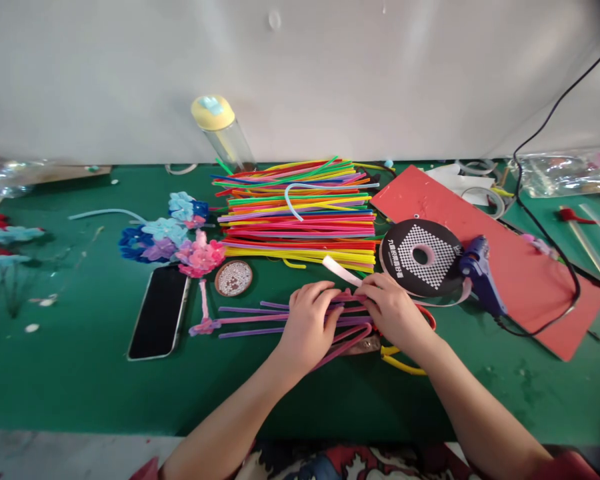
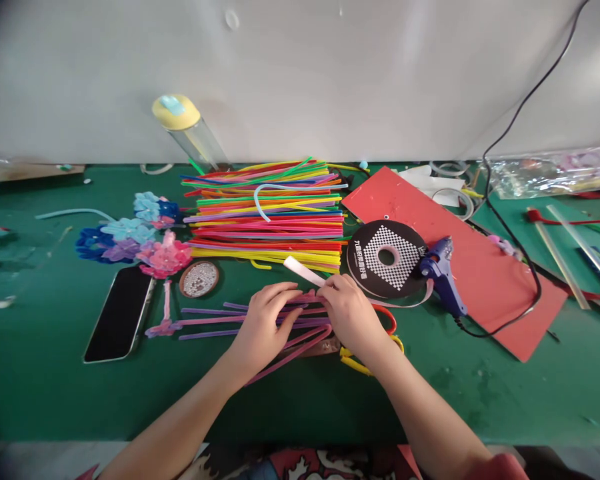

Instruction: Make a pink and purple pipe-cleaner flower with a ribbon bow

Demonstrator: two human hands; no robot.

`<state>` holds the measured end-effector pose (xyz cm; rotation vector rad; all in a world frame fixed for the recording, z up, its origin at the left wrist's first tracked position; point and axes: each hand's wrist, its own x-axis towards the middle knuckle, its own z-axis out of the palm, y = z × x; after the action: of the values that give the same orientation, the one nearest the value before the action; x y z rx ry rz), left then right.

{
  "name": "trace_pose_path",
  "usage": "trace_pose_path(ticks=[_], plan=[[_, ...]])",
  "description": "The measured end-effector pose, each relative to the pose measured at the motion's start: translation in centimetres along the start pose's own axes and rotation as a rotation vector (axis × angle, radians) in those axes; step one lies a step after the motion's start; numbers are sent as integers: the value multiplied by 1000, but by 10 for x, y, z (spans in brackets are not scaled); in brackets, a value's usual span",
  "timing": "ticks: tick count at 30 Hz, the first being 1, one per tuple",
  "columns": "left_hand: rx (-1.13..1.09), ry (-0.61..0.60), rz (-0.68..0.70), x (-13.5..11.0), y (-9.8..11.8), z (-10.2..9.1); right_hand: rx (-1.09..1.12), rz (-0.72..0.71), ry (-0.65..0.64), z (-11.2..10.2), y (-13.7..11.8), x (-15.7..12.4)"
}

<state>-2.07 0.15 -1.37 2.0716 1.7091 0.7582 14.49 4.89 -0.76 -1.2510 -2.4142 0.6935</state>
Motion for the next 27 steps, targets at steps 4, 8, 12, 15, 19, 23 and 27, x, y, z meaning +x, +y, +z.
trace_pose_path(ticks=[4, 8, 12, 15, 19, 23, 27], plan=[[69, 44, 5, 1, -1, 1, 54, -1, 129, 3, -1, 0], [107, 101, 2, 1, -2, 0, 56, 31, 105, -3, -5, -2], [94, 65, 7, 0, -1, -1, 111, -73, -397, -15, -14, -4], [80, 62, 3, 0, -1, -2, 92, -162, -566, -17, -18, -5], [55, 70, 3, 1, -1, -4, 39, -169, -560, -12, -17, -6], [17, 67, -2, 2, 0, -6, 23, -217, -501, -11, -18, -7], [35, 43, 13, 1, 0, -5, 41, -301, -387, -12, -22, -7]])
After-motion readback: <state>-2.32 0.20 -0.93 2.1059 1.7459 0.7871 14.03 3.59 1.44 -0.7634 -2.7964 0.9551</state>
